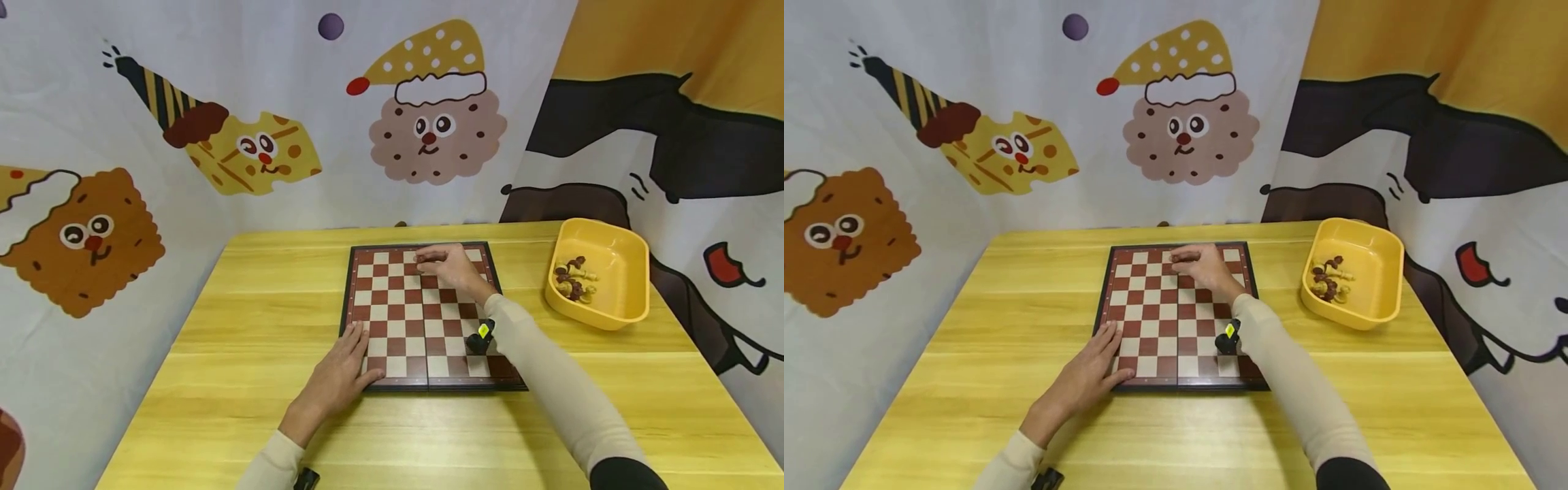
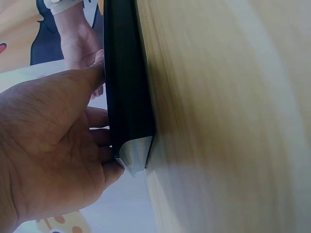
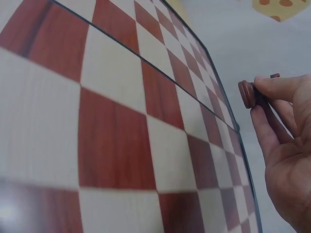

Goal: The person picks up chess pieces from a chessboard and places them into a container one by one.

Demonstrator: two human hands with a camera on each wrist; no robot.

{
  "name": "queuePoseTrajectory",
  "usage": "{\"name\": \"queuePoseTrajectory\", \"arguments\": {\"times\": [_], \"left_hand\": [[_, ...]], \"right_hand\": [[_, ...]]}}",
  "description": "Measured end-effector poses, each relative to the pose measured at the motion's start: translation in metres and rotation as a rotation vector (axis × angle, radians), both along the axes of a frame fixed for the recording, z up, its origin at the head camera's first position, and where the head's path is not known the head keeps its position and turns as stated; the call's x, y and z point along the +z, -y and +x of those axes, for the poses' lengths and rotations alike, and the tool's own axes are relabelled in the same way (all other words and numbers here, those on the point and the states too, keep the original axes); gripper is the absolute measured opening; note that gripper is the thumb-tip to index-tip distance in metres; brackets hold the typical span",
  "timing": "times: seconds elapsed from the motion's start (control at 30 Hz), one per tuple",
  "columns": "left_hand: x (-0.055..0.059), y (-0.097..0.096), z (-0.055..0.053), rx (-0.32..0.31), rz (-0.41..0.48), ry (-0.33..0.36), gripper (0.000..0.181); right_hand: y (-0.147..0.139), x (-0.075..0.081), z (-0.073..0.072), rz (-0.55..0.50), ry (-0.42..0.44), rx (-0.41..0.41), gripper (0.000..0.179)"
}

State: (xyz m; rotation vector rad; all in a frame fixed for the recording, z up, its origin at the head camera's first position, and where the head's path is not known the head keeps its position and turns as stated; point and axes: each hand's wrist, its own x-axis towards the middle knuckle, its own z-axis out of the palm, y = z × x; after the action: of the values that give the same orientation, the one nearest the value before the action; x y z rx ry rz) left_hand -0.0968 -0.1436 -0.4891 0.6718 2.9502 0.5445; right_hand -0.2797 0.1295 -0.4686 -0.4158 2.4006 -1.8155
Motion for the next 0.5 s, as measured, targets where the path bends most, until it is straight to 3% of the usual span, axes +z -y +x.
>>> {"name": "queuePoseTrajectory", "arguments": {"times": [0.33,0.5], "left_hand": [[-0.003,-0.002,0.001,-0.018,0.000,-0.016,0.080],[-0.002,0.000,0.002,-0.015,-0.005,-0.023,0.081]], "right_hand": [[-0.038,0.005,0.007,0.047,-0.047,-0.059,0.030],[-0.061,0.004,0.012,-0.019,-0.047,-0.085,0.030]]}}
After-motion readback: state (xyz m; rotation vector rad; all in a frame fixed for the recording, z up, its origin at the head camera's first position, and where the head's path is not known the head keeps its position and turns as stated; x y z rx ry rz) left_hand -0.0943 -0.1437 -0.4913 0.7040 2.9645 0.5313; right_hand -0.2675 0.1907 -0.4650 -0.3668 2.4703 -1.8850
